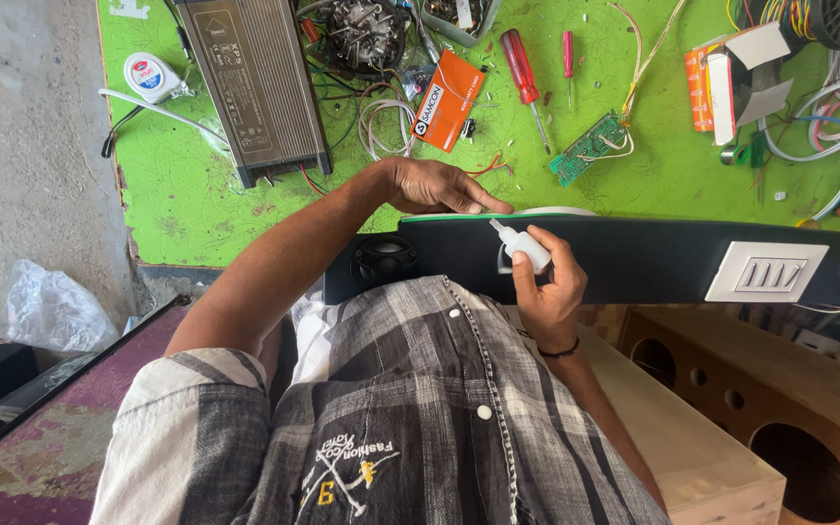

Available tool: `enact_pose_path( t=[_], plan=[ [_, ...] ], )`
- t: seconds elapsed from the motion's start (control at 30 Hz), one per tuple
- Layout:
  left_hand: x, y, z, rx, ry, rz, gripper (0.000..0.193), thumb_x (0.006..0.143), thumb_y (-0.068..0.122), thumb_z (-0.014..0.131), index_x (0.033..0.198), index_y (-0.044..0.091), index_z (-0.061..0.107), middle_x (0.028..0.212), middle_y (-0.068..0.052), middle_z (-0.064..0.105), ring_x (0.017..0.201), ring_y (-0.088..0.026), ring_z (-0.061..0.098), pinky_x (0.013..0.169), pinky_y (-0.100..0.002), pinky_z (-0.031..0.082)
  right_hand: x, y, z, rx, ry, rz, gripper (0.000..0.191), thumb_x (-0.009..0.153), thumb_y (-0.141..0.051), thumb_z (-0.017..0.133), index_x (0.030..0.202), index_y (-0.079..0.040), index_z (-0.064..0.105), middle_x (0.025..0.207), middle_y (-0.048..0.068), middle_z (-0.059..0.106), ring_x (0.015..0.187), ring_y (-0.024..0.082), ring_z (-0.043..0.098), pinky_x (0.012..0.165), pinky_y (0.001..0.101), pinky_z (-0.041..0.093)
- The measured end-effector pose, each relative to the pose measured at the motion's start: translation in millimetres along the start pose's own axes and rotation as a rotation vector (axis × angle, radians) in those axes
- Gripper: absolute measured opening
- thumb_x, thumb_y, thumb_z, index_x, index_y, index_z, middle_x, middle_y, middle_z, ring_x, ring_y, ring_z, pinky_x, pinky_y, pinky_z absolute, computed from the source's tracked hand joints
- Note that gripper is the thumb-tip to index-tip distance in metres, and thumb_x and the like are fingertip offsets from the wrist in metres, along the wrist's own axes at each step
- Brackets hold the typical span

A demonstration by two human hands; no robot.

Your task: The person applies glue from a small bottle to the edge of a black speaker enclosure and presses a green foam strip along the glued edge. They repeat this process along the enclosure's perimeter, occasionally picking up and repositioning the foam strip.

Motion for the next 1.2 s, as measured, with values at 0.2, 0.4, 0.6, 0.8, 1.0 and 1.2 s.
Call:
enact_pose_path(
  t=[0.2,0.4,0.6,0.8,1.0,1.2],
  plan=[
    [1,-3,0,-0.036,-0.027,0.016,0.051,0.098,0.019,0.065,0.146,0.005,0.056,0.152,-0.009,0.057,0.137,-0.018,0.055,0.119,-0.032,0.041,-8,19,9,0.237,-0.022,0.275,0.028,0.103,-0.011,0.063,0.126,0.005,0.063,0.1,0.008,0.07,0.081,0.007,0.064,0.069,0.0219,0.053],
    [0,-1,3,-0.016,-0.009,0.002,0.052,0.097,0.02,0.066,0.146,0.006,0.056,0.152,-0.009,0.057,0.136,-0.018,0.054,0.118,-0.033,0.041,-10,23,13,0.251,-0.018,0.269,0.028,0.104,-0.013,0.063,0.126,0.005,0.063,0.1,0.008,0.071,0.082,0.007,0.064,0.07,0.0221,0.054],
    [-2,3,7,0.031,-0.026,0.031,0.054,0.097,0.024,0.066,0.147,0.007,0.055,0.155,-0.006,0.054,0.142,-0.017,0.05,0.121,-0.032,0.037,-10,25,16,0.226,-0.013,0.334,0.028,0.104,-0.014,0.064,0.125,0.004,0.064,0.092,0.007,0.072,0.076,0.006,0.061,0.067,0.0219,0.051],
    [-3,4,8,0.014,-0.019,0.027,0.053,0.097,0.023,0.066,0.146,0.006,0.056,0.154,-0.008,0.055,0.141,-0.019,0.051,0.121,-0.033,0.038,-10,25,13,0.291,-0.014,0.311,0.028,0.105,-0.015,0.062,0.125,0.006,0.062,0.095,0.009,0.072,0.077,0.007,0.062,0.069,0.0223,0.052],
    [-2,5,8,0.015,-0.014,0.021,0.052,0.097,0.022,0.066,0.146,0.006,0.056,0.152,-0.008,0.057,0.139,-0.018,0.053,0.12,-0.032,0.039,-10,25,9,0.287,-0.009,0.293,0.026,0.106,-0.013,0.061,0.124,0.006,0.062,0.097,0.01,0.071,0.079,0.007,0.062,0.07,0.0224,0.052],
    [-2,6,8,-0.048,-0.035,0.014,0.053,0.097,0.02,0.066,0.146,0.005,0.056,0.15,-0.01,0.058,0.134,-0.018,0.056,0.117,-0.032,0.042,-9,23,13,0.247,-0.023,0.267,0.028,0.105,-0.012,0.063,0.125,0.006,0.062,0.096,0.009,0.071,0.08,0.006,0.064,0.07,0.0219,0.053]
  ],
)
Point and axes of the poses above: each hand's wrist, its own x-axis towards the middle knuckle, its own z-axis out of the palm, y = z × x, the point moved 2 cm from there along x, towards the middle knuckle
